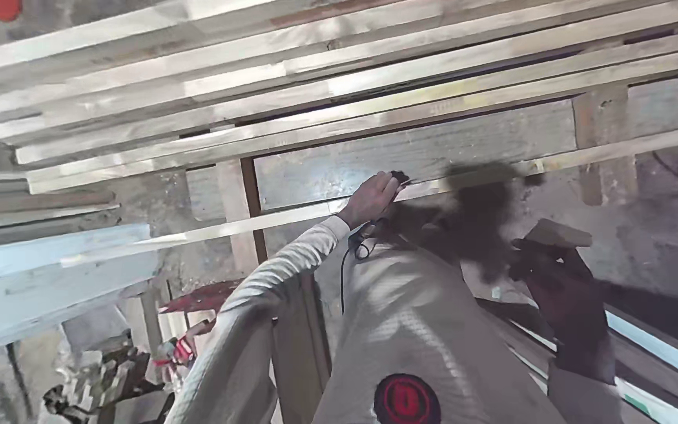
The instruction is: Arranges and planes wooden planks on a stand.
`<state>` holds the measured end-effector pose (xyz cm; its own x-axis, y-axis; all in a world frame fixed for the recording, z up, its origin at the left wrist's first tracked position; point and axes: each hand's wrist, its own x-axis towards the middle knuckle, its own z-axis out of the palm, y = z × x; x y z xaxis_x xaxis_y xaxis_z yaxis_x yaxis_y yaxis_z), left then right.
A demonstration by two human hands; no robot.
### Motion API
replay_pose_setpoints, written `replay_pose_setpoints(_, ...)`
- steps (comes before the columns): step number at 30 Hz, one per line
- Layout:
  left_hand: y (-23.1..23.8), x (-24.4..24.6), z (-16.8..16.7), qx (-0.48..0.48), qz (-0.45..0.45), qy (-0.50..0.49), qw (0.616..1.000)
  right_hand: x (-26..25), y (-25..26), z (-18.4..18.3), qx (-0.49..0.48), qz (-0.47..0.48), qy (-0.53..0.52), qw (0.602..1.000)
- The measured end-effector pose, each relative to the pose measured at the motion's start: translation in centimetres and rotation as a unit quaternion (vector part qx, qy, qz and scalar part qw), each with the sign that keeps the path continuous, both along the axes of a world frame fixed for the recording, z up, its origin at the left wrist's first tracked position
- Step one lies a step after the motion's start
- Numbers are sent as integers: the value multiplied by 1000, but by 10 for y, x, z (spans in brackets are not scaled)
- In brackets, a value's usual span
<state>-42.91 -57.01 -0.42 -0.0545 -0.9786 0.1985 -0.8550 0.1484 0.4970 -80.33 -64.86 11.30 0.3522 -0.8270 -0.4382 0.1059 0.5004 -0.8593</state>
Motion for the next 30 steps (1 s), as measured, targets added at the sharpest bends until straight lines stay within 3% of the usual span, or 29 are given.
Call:
replay_pose_setpoints(2, 2, -1, 9, 66, 89, 95, 989, 5, 7, 2, 10, -12, -5, 1000)
replay_pose_setpoints(3, 4, 3, 12, 69, 185, 173, 965, 10, 9, 1, 19, -19, -7, 1000)
replay_pose_setpoints(4, 5, 8, 7, 26, 312, 250, 916, 14, 13, -1, 29, -26, -6, 999)
replay_pose_setpoints(5, 5, 16, -2, -26, 446, 352, 822, 19, 17, 0, 38, -33, -5, 999)
replay_pose_setpoints(6, 1, 32, -11, -83, 549, 464, 690, 26, 20, -1, 42, -38, -14, 998)
replay_pose_setpoints(7, -1, 50, -16, -118, 597, 547, 575, 32, 23, -1, 46, -35, -20, 998)
replay_pose_setpoints(8, 2, 63, -14, -120, 595, 609, 510, 38, 26, 0, 51, -31, -22, 998)
replay_pose_setpoints(9, 8, 71, -5, -92, 569, 636, 513, 42, 25, 1, 52, -25, -22, 998)
replay_pose_setpoints(10, 15, 73, 11, -45, 533, 626, 568, 44, 24, 4, 58, -21, -23, 998)
replay_pose_setpoints(11, 23, 72, 30, 17, 492, 566, 661, 45, 23, 7, 64, -21, -22, 997)
replay_pose_setpoints(13, 26, 76, 65, 116, 415, 354, 830, 46, 16, 12, 64, -22, -25, 997)
replay_pose_setpoints(14, 23, 76, 77, 143, 373, 246, 883, 46, 13, 14, 59, -25, -29, 998)
replay_pose_setpoints(16, 22, 68, 87, 166, 280, 120, 938, 43, 7, 16, 46, -33, -25, 998)
replay_pose_setpoints(19, 36, 50, 67, 215, 143, 162, 953, 34, 3, 14, 37, -67, 1, 997)
replay_pose_setpoints(22, 54, 37, 33, 157, 95, 138, 973, 23, 5, 5, 51, -111, 3, 992)
replay_pose_setpoints(24, 59, 32, 23, 96, 121, 102, 983, 13, 9, -4, 45, -125, 12, 991)
replay_pose_setpoints(26, 53, 31, 28, 51, 209, 76, 974, 3, 8, -9, 55, -143, -9, 988)
replay_pose_setpoints(28, 29, 28, 48, 49, 304, 2, 951, -4, 7, -8, 59, -159, -33, 985)
replay_pose_setpoints(30, -11, 10, 74, 91, 304, -59, 946, -12, 3, -9, 59, -173, -56, 982)
